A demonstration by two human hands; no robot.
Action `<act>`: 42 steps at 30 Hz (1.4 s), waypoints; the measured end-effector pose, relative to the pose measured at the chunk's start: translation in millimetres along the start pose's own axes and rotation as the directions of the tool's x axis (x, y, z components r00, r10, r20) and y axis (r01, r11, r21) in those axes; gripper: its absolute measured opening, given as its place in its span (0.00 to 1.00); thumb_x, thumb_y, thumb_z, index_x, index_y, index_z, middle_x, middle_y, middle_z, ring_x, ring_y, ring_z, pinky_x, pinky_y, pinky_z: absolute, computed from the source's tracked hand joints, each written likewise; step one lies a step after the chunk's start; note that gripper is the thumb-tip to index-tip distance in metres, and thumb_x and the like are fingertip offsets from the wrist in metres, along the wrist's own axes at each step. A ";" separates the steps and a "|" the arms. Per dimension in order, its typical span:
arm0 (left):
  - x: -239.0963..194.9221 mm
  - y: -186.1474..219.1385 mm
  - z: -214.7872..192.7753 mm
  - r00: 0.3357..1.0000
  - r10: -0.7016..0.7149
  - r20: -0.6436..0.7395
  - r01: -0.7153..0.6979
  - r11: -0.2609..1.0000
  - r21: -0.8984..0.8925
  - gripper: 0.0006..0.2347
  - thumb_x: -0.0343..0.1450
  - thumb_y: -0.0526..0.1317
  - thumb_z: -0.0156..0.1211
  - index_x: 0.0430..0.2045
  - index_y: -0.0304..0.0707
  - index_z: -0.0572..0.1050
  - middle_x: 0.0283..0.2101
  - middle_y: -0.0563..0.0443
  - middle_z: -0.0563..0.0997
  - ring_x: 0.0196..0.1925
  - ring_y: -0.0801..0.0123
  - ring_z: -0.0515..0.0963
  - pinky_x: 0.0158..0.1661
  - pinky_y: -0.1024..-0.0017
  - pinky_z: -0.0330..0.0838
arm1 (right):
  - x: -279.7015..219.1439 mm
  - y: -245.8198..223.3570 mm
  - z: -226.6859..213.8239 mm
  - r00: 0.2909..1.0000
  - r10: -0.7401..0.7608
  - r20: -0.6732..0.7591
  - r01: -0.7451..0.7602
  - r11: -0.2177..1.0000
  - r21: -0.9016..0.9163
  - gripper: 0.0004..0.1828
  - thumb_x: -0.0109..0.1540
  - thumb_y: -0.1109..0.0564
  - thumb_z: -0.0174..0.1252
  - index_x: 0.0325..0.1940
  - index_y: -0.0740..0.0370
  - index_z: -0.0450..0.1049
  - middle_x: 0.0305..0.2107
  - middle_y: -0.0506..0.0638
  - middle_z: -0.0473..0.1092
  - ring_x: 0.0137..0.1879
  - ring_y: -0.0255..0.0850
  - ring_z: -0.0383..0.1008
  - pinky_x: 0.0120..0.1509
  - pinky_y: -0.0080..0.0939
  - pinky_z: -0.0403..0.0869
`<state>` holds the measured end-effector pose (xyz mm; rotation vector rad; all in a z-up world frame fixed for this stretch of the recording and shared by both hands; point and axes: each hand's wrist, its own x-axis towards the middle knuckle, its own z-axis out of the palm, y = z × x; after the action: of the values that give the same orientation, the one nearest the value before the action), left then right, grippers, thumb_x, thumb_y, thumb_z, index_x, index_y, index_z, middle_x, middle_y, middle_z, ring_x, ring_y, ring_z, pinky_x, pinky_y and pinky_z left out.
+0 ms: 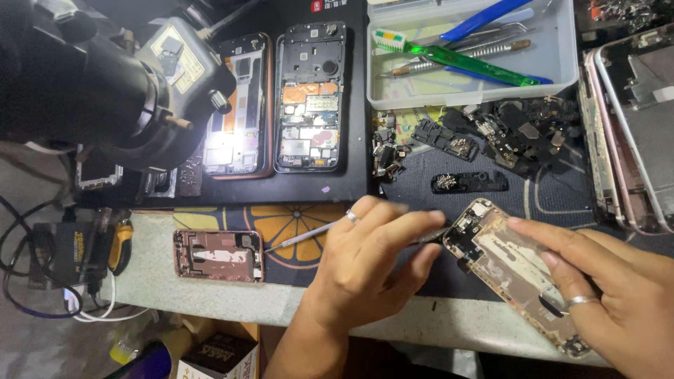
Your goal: The person uses a screwdriver to remove screws from a disassembled smartphone chassis, then uses tweezers to lift and reposition small internal components. The person continues to adjust parts within the phone frame while other disassembled phones and tools remain on the workbench.
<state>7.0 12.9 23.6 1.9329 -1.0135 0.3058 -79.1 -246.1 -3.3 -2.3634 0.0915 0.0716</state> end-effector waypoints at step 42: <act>39.9 25.1 1.0 0.894 0.107 0.435 -0.176 0.977 0.120 0.13 0.74 0.36 0.58 0.54 0.42 0.70 0.38 0.55 0.72 0.43 0.65 0.77 0.46 0.70 0.72 | 10.3 -8.3 22.6 0.980 0.106 0.170 -0.065 0.972 -0.227 0.18 0.55 0.49 0.65 0.47 0.48 0.71 0.32 0.46 0.76 0.41 0.51 0.79 0.41 0.52 0.75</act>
<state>13.2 -15.6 60.7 2.1238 -1.4593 0.0388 -68.7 -224.9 -14.4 -2.5616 0.1023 0.3546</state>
